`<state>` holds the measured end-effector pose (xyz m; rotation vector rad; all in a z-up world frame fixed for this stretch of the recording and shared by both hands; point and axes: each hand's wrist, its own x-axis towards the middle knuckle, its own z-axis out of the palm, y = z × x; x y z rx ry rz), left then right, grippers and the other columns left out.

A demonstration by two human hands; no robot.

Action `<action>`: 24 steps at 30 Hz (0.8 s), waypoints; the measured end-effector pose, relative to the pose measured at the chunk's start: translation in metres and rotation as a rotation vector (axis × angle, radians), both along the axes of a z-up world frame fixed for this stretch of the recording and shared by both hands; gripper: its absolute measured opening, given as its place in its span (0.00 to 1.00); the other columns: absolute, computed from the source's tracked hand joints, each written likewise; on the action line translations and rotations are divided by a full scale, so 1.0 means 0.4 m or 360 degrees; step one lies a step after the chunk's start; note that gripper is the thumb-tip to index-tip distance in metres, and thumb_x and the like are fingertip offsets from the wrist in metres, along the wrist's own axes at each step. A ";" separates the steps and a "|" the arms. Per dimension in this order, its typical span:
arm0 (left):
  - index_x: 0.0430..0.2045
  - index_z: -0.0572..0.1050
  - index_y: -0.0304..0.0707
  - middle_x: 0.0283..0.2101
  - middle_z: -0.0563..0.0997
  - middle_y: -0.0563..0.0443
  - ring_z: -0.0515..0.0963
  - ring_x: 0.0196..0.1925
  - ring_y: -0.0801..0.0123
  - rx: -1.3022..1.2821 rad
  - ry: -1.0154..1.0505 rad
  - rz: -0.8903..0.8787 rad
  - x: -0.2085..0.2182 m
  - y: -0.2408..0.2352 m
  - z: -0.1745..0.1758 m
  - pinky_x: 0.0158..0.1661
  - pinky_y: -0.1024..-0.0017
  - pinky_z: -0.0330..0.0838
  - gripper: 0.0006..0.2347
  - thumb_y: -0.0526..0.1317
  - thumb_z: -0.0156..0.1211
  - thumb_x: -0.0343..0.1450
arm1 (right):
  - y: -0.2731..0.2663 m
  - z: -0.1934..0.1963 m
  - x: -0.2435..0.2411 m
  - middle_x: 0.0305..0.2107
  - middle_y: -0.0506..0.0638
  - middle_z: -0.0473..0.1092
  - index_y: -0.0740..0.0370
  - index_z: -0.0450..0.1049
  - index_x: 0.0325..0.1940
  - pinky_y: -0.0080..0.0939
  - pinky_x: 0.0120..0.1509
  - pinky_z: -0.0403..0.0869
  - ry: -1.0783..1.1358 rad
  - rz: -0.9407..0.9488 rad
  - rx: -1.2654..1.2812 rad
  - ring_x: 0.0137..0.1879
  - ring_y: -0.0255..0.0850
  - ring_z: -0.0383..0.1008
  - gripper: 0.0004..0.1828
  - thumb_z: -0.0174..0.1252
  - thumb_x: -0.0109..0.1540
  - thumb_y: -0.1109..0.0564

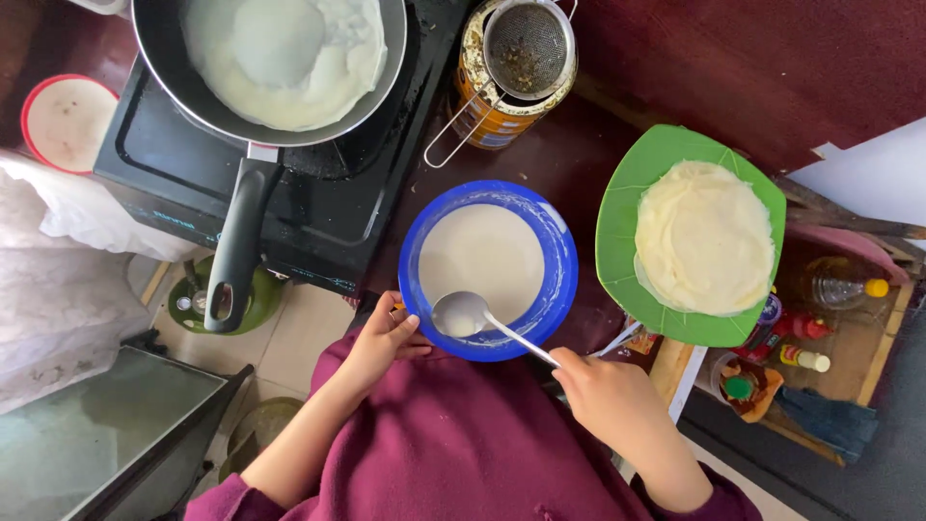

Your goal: Cooking crepes by stirring batter, pouring it into a frying pan, and stacking the finished crepes on a plate.

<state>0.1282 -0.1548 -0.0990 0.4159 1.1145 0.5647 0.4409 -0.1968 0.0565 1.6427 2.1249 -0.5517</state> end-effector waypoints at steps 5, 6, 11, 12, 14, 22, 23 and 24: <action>0.44 0.61 0.44 0.40 0.79 0.41 0.86 0.37 0.53 0.0014 -0.0024 0.0046 0.001 -0.006 0.011 0.42 0.59 0.85 0.07 0.38 0.50 0.76 | 0.036 -0.047 -0.051 0.19 0.49 0.73 0.45 0.67 0.52 0.62 0.22 0.71 0.0098 0.0000 0.0169 0.25 0.58 0.77 0.10 0.50 0.66 0.46; 0.44 0.61 0.43 0.41 0.79 0.40 0.86 0.37 0.52 0.0021 -0.0033 0.0060 0.002 -0.006 0.008 0.41 0.59 0.85 0.07 0.38 0.51 0.76 | 0.038 -0.056 -0.053 0.19 0.48 0.73 0.45 0.68 0.50 0.60 0.21 0.70 0.0133 0.0011 0.0254 0.24 0.56 0.76 0.09 0.51 0.66 0.47; 0.44 0.62 0.44 0.40 0.79 0.42 0.86 0.36 0.54 0.0047 -0.0013 0.0102 0.009 -0.011 0.007 0.40 0.62 0.84 0.07 0.37 0.52 0.76 | 0.009 -0.034 -0.011 0.18 0.48 0.73 0.46 0.68 0.53 0.57 0.20 0.71 0.0106 0.0095 0.0273 0.23 0.54 0.77 0.13 0.54 0.66 0.47; 0.44 0.62 0.45 0.40 0.80 0.43 0.86 0.35 0.56 0.0070 -0.0018 0.0119 0.009 -0.014 -0.001 0.40 0.62 0.84 0.07 0.38 0.52 0.76 | 0.000 -0.027 0.005 0.20 0.47 0.74 0.44 0.68 0.52 0.58 0.21 0.72 0.0072 0.0100 0.0223 0.24 0.53 0.78 0.11 0.53 0.66 0.45; 0.44 0.62 0.45 0.40 0.80 0.44 0.85 0.35 0.58 0.0099 -0.0024 0.0141 0.012 -0.016 0.002 0.39 0.63 0.84 0.07 0.38 0.52 0.76 | -0.016 -0.013 0.037 0.21 0.46 0.75 0.42 0.68 0.50 0.58 0.22 0.74 0.0038 0.0109 0.0179 0.26 0.52 0.79 0.10 0.51 0.66 0.44; 0.42 0.62 0.47 0.38 0.81 0.42 0.85 0.35 0.56 0.0117 0.0049 0.0166 0.016 -0.016 0.002 0.41 0.62 0.84 0.06 0.39 0.52 0.76 | 0.012 -0.063 0.023 0.18 0.48 0.74 0.44 0.69 0.52 0.60 0.18 0.71 0.0099 0.0216 0.0396 0.23 0.56 0.77 0.12 0.55 0.65 0.46; 0.42 0.62 0.47 0.38 0.81 0.42 0.85 0.35 0.56 0.0120 0.0057 0.0176 0.014 -0.025 -0.023 0.41 0.62 0.84 0.06 0.39 0.52 0.76 | 0.017 -0.062 0.011 0.18 0.48 0.74 0.44 0.69 0.52 0.60 0.18 0.71 0.0107 0.0225 0.0399 0.23 0.56 0.77 0.12 0.55 0.65 0.46; 0.45 0.62 0.43 0.38 0.80 0.45 0.86 0.34 0.55 0.0188 -0.0013 0.0203 0.011 -0.030 -0.047 0.40 0.58 0.85 0.07 0.37 0.51 0.77 | 0.025 -0.061 -0.001 0.20 0.47 0.74 0.43 0.69 0.51 0.53 0.26 0.75 0.0140 0.0236 0.0416 0.25 0.51 0.79 0.10 0.52 0.66 0.47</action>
